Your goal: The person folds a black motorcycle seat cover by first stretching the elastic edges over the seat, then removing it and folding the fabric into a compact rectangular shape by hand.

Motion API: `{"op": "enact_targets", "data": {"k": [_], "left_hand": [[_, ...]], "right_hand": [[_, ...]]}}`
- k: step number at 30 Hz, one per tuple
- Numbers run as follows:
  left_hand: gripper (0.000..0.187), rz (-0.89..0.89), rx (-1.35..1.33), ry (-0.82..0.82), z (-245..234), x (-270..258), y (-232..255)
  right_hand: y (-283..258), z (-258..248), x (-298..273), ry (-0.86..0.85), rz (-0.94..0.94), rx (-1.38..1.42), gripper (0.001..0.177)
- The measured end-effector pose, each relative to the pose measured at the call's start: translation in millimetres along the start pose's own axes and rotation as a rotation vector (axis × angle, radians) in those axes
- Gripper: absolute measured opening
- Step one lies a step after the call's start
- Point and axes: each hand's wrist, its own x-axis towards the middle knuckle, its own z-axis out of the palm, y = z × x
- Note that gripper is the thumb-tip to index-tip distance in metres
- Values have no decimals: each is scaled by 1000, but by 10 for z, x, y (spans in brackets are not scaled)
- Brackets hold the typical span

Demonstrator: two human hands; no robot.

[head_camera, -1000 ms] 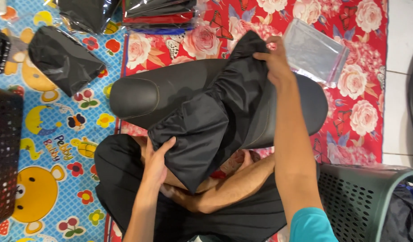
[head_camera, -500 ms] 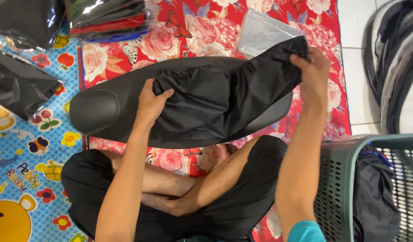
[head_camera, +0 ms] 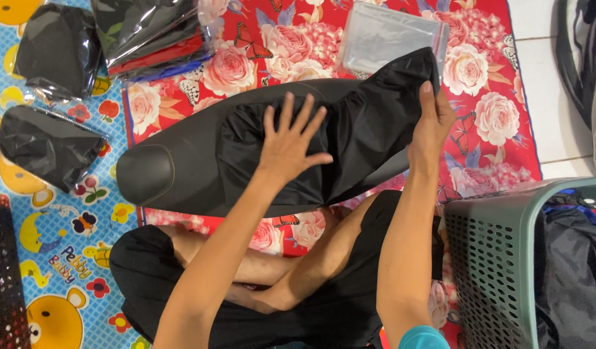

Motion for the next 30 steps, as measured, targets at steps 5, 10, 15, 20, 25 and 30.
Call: {"op": "enact_targets", "data": {"k": [5, 10, 15, 20, 25, 30], "left_hand": [[93, -21, 95, -194, 408, 43, 187], [78, -126, 110, -73, 546, 23, 238], [68, -152, 187, 40, 622, 34, 275], [56, -187, 165, 145, 577, 27, 282], [62, -255, 55, 151, 494, 79, 332], [72, -223, 109, -16, 763, 29, 268]], "right_hand": [[-179, 65, -119, 15, 12, 149, 24], [-305, 99, -196, -96, 70, 325, 39], [-94, -104, -159, -36, 144, 324, 46], [-178, -19, -178, -56, 129, 302, 48], [-72, -96, -200, -85, 141, 389, 52], [-543, 263, -333, -135, 119, 507, 42]]}}
